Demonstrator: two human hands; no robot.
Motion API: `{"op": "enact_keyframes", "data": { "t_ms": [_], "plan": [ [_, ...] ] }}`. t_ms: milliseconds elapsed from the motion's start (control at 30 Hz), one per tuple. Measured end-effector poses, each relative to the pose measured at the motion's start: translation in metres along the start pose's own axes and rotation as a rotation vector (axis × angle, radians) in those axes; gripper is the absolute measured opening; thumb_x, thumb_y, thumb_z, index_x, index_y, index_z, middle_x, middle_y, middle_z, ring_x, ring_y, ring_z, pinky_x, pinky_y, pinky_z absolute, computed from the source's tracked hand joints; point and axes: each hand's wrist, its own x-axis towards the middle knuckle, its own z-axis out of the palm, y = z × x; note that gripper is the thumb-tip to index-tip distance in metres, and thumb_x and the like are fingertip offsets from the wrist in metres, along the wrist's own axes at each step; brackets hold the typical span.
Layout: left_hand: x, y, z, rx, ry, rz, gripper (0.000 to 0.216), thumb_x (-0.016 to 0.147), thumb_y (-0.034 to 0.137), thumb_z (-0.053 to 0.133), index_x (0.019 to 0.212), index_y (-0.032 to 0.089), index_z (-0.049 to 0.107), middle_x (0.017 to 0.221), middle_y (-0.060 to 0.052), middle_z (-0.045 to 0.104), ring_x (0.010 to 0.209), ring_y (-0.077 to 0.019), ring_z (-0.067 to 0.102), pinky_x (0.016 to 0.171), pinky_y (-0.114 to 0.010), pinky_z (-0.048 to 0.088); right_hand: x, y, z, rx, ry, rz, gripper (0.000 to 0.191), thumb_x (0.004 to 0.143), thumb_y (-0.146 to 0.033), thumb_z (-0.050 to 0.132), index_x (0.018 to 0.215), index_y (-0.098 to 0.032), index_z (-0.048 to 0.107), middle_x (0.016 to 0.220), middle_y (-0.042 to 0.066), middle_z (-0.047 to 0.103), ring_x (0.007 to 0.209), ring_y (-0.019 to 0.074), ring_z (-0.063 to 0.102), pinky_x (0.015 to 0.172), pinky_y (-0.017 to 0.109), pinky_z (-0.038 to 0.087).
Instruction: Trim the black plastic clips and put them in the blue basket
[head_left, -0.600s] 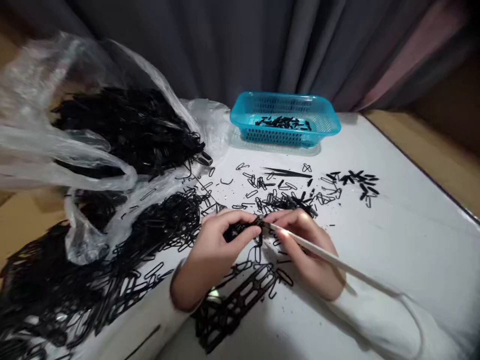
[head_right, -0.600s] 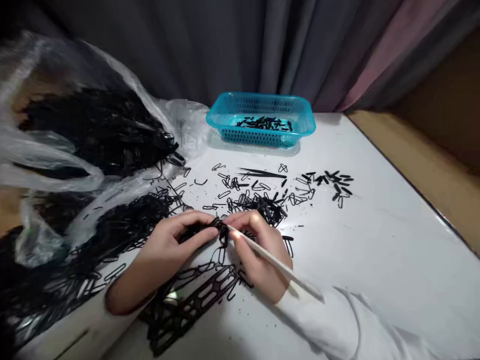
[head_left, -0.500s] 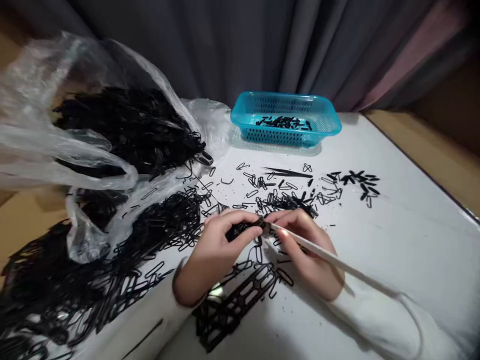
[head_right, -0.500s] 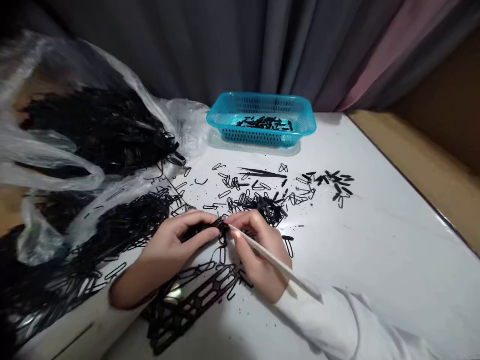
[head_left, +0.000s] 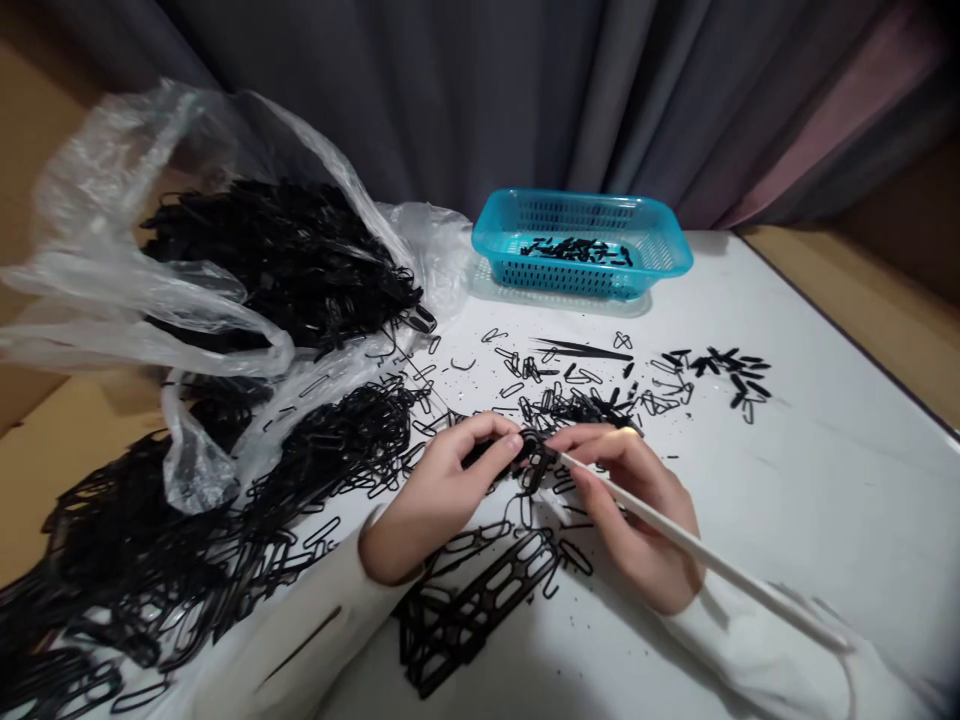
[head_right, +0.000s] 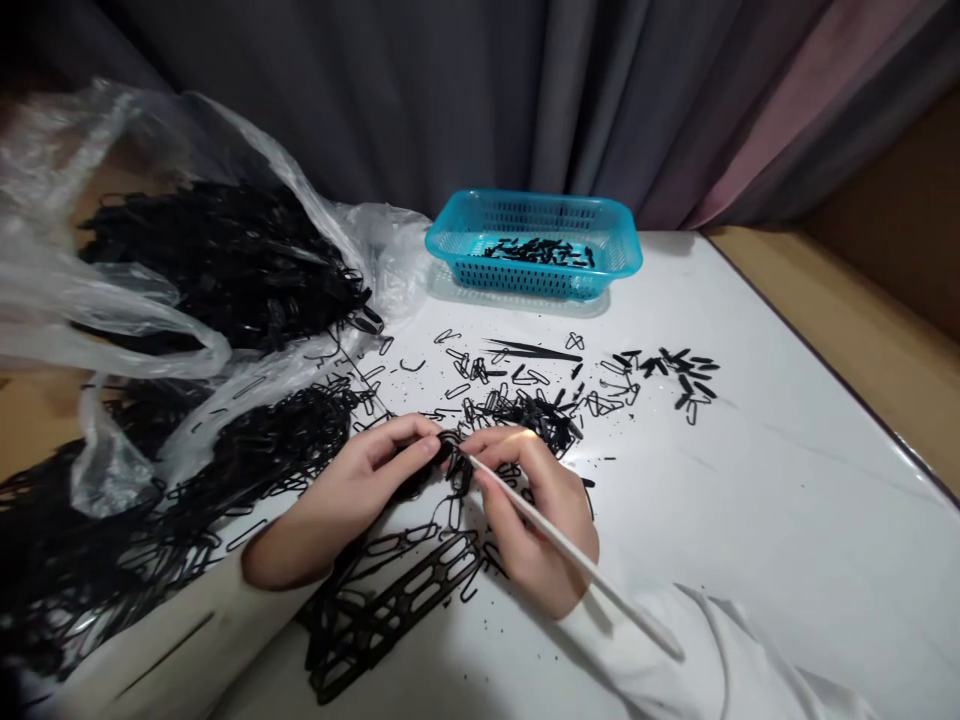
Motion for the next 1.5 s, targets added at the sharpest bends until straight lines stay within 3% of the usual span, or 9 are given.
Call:
{"op": "enact_keyframes", "data": {
  "t_ms": [233,433,600,767,900,1033,1233,1500],
  "plan": [
    [-0.004,-0.001,0.001,0.153,0.139,0.064,0.018,0.084,0.029,0.056,0.070,0.019,0.062,0.074,-0.001,0.065,0.078,-0.0173,0.058,0.074,-0.028,0.043,-0.007,0.007,0.006,-0.368,-0.070,-0.422,0.014,0.091,-0.009,0.049,0.098,-0.016,0.058,0.104,0.008,0.069,0.101,0.0161,0.061,0.083,0.029,0.053],
    [-0.006,0.000,0.001,0.261,0.200,0.132,0.007,0.077,0.028,0.066,0.074,0.021,0.066,0.081,-0.001,0.071,0.086,-0.0204,0.062,0.083,-0.034,0.042,-0.006,0.012,0.004,-0.474,-0.052,-0.424,0.017,0.092,-0.010,0.047,0.102,-0.012,0.061,0.106,0.013,0.068,0.105,0.0199,0.060,0.086,0.034,0.055],
    [-0.006,-0.005,0.001,0.205,0.195,0.060,0.013,0.079,0.030,0.064,0.069,0.021,0.067,0.074,0.000,0.069,0.079,-0.0186,0.062,0.077,-0.032,0.044,-0.007,0.011,0.006,-0.475,-0.079,-0.389,0.019,0.092,-0.011,0.045,0.101,-0.016,0.060,0.108,0.013,0.070,0.105,0.0220,0.063,0.085,0.040,0.057],
    [-0.005,-0.003,0.002,0.026,0.163,0.008,0.011,0.078,0.027,0.065,0.072,0.019,0.068,0.076,0.000,0.069,0.077,-0.0152,0.061,0.073,-0.026,0.045,-0.002,0.021,0.000,-0.469,-0.215,-0.474,0.016,0.092,-0.015,0.048,0.100,-0.018,0.060,0.103,0.009,0.071,0.096,0.0184,0.066,0.078,0.036,0.058],
    [-0.004,0.003,0.000,-0.151,0.103,-0.115,0.012,0.074,0.028,0.069,0.069,0.016,0.070,0.070,0.000,0.068,0.068,-0.0129,0.058,0.063,-0.023,0.044,-0.002,0.025,-0.001,-0.458,-0.173,-0.460,0.017,0.093,-0.016,0.045,0.100,-0.018,0.060,0.105,0.010,0.071,0.102,0.0187,0.065,0.082,0.037,0.058],
    [-0.005,0.006,-0.002,-0.247,0.066,-0.173,0.014,0.074,0.028,0.071,0.067,0.016,0.070,0.067,0.001,0.068,0.066,-0.0114,0.057,0.060,-0.021,0.042,-0.004,0.023,0.002,-0.414,-0.218,-0.507,0.016,0.093,-0.014,0.046,0.097,-0.019,0.060,0.104,0.008,0.072,0.099,0.0179,0.066,0.082,0.036,0.058],
    [-0.004,0.005,-0.002,-0.294,0.088,-0.200,0.013,0.072,0.026,0.073,0.065,0.015,0.071,0.066,0.001,0.068,0.064,-0.0108,0.056,0.060,-0.021,0.042,-0.006,0.012,0.006,-0.376,-0.212,-0.478,0.019,0.093,-0.011,0.043,0.097,-0.017,0.060,0.102,0.009,0.070,0.097,0.0196,0.063,0.077,0.035,0.058],
    [-0.007,0.005,0.000,-0.291,0.098,-0.216,0.012,0.072,0.026,0.073,0.066,0.015,0.071,0.068,0.000,0.069,0.067,-0.0107,0.058,0.063,-0.020,0.043,-0.010,0.016,0.008,-0.311,-0.304,-0.412,0.015,0.093,-0.011,0.044,0.092,-0.018,0.058,0.102,0.007,0.068,0.096,0.0173,0.061,0.077,0.031,0.055]
  ]
}}
